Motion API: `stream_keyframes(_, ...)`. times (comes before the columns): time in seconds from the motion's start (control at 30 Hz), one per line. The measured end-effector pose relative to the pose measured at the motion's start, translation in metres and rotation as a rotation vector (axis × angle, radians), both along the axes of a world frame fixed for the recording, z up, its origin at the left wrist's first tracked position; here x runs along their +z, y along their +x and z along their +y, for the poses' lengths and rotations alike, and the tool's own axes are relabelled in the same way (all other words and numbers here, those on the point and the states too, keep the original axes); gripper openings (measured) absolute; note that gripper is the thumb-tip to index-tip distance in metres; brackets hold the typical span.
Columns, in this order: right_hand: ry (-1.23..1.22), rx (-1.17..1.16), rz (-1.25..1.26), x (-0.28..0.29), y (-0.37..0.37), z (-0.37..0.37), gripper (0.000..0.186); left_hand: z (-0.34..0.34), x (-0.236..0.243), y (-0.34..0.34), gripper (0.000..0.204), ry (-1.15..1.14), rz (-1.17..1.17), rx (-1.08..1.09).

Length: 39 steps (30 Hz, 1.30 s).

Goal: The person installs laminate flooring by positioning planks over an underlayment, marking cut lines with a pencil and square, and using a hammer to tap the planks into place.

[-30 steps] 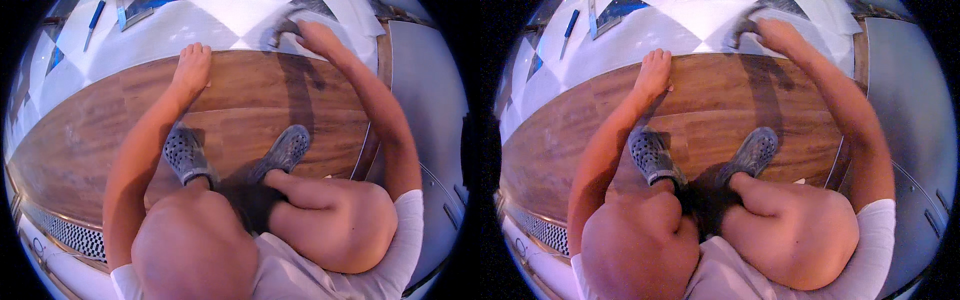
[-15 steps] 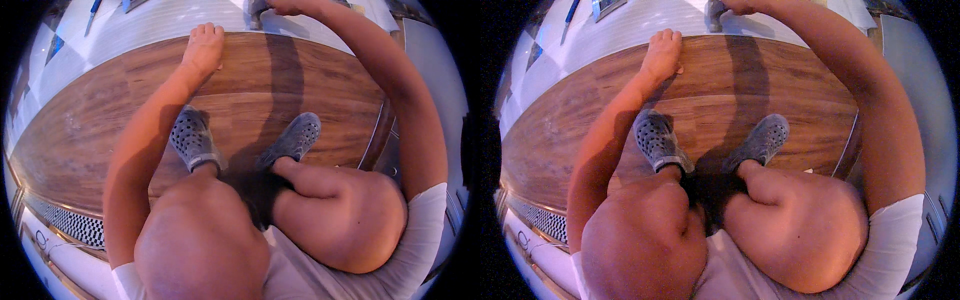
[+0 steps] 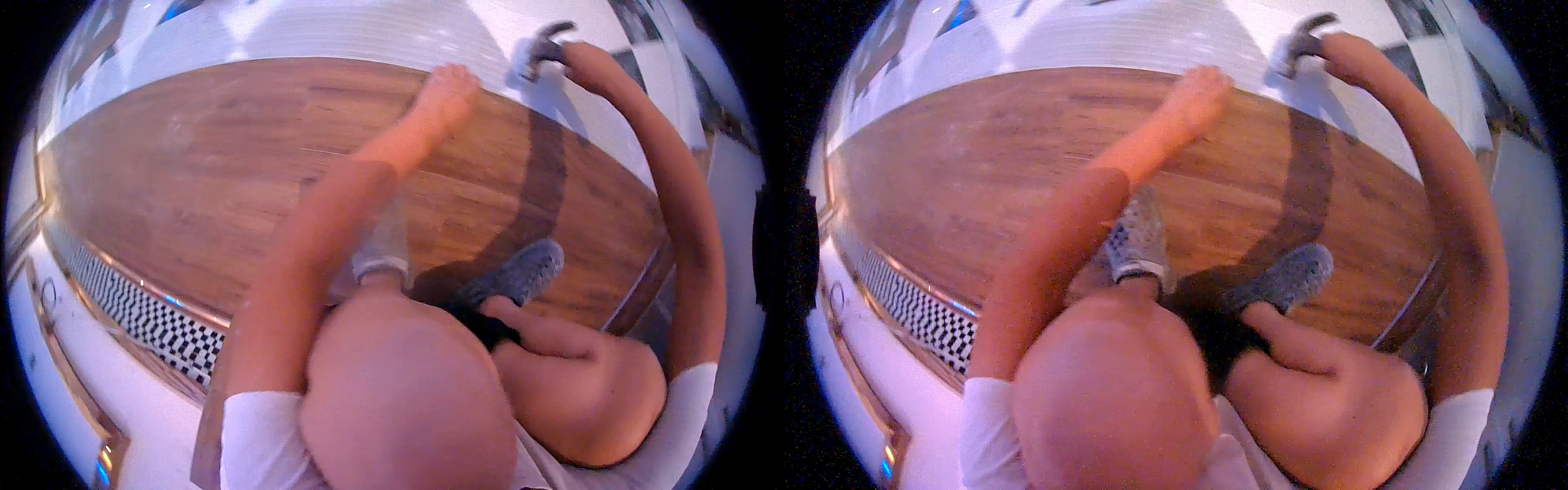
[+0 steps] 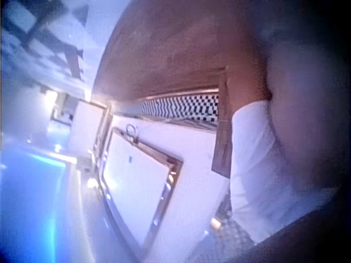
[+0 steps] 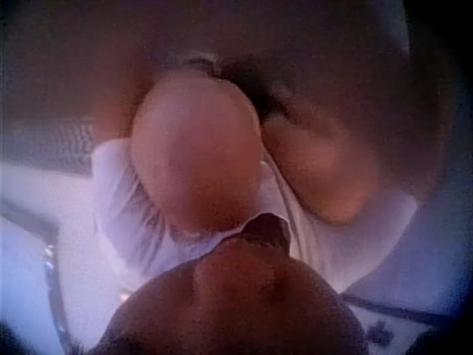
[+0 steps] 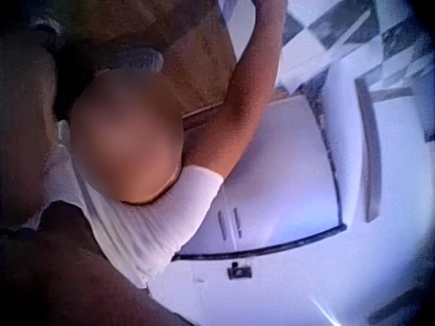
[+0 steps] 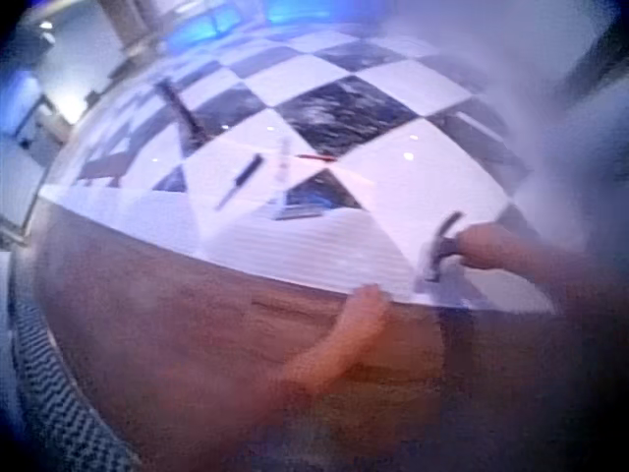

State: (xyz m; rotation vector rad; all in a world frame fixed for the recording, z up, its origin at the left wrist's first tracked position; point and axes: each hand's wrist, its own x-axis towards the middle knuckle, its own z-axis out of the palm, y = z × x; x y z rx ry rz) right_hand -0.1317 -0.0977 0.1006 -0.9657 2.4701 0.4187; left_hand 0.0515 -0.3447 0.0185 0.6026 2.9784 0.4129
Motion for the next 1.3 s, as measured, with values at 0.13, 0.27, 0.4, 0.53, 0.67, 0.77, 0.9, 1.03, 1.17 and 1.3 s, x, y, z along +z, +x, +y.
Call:
stream_keyframes(0.13, -0.088, -0.008, 0.058, 0.016, -0.010, 0.001, 0.021, 0.016, 0.004, 0.003, 0.031, -0.017, -0.075, 0.018)
stream_keyframes(0.27, -0.100, 0.047, 0.054, 0.022, -0.017, -0.028, 0.020, 0.025, 0.015, 0.001, 0.027, 0.040, -0.121, 0.032)
stream_keyframes(0.4, -0.141, 0.113, 0.037, 0.012, -0.015, -0.088, 0.019, 0.029, 0.023, 0.006, 0.027, 0.009, -0.128, 0.119)
stream_keyframes(0.53, -0.174, 0.193, -0.019, -0.006, -0.009, -0.149, 0.021, 0.029, 0.020, 0.010, 0.024, 0.032, -0.103, 0.155)
stream_keyframes(0.67, -0.210, 0.213, -0.038, -0.022, -0.003, -0.198, 0.022, 0.031, 0.012, 0.008, 0.025, 0.016, -0.066, 0.139)
stream_keyframes(0.77, -0.184, 0.261, -0.158, -0.041, 0.006, -0.221, 0.024, 0.033, 0.009, 0.008, 0.027, 0.068, -0.079, 0.169)
stream_keyframes(0.9, -0.207, 0.346, -0.147, -0.052, 0.005, -0.222, 0.026, 0.034, 0.012, 0.009, 0.029, 0.034, -0.084, 0.161)
stream_keyframes(1.03, -0.297, 0.164, -0.073, -0.050, -0.002, -0.220, 0.025, 0.032, 0.015, 0.009, 0.032, 0.023, -0.127, 0.165)
stream_keyframes(1.17, -0.217, 0.246, -0.178, -0.053, 0.008, -0.219, 0.029, 0.030, 0.016, 0.009, 0.032, -0.002, -0.112, 0.133)
stream_keyframes(1.3, -0.329, 0.183, -0.147, -0.057, 0.017, -0.203, 0.036, 0.028, 0.015, 0.009, 0.029, 0.079, -0.097, 0.163)
